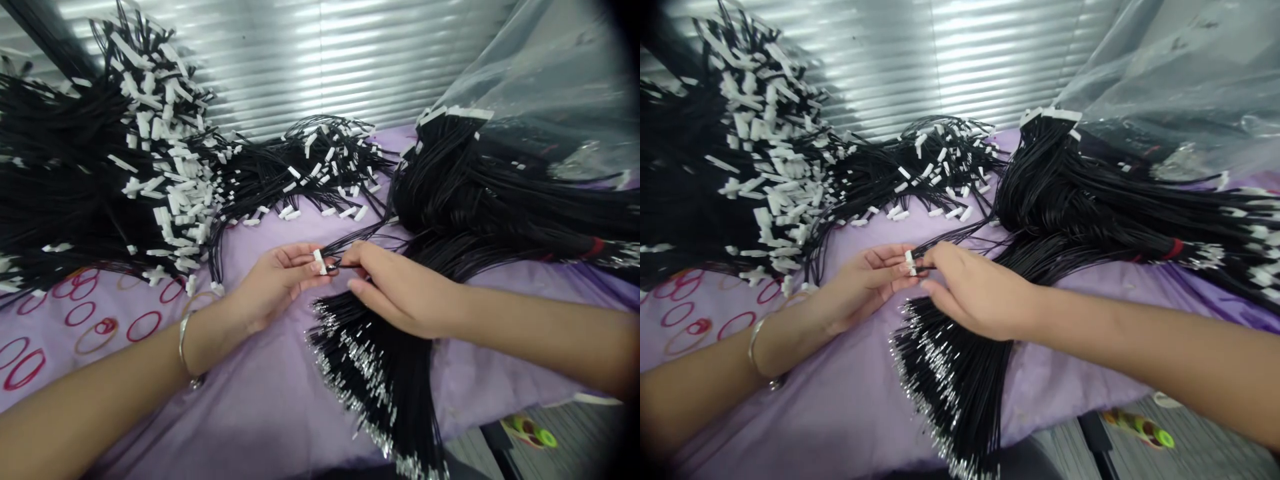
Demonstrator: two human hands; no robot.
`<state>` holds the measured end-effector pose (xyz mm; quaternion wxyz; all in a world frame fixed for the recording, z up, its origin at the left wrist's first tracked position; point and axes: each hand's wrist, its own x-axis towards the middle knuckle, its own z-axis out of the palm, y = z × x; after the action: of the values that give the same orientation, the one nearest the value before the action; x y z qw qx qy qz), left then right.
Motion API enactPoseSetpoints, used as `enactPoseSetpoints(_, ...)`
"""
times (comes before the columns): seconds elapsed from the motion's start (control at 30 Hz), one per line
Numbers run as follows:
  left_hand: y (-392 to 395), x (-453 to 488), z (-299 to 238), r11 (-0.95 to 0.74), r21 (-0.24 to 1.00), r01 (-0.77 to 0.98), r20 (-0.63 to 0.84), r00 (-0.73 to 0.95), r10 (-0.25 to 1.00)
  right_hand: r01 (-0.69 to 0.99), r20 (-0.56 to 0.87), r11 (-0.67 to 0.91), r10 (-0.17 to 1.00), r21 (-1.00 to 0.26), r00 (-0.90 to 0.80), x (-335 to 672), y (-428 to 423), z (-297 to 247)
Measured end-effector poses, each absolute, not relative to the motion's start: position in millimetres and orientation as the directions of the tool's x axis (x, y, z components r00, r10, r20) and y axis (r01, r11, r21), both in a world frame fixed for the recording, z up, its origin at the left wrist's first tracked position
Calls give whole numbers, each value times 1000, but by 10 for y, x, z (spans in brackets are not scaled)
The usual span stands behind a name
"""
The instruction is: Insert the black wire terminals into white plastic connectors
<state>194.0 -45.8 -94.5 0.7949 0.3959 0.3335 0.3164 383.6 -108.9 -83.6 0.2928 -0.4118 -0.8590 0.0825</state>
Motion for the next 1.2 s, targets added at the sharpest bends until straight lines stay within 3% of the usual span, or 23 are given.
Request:
enactPoseSetpoints(0.33,-447,1936,-969,462,856,-232,-242,610,754,641,404,585,810,-498,-425,3921,-940,-796)
enactPoseSetpoints(0.53,-459,1935,-968,422,885,-197,-227,609,760,571,210,331,940,-751,-269,3912,-938,-781)
enactPoseSetpoints(0.63,-468,1934,-966,406,894,-190,-226,591,775,532,172,257,964,-807,-204,3905,-939,-776)
enactPoseSetpoints(0.8,-473,1932,-968,381,909,-172,-214,592,777,523,204,258,966,-812,-160,3900,-933,-792)
enactPoseSetpoints(1.2,-467,1939,-933,397,905,-151,-245,578,778,595,340,428,904,-681,-261,3907,-941,-791)
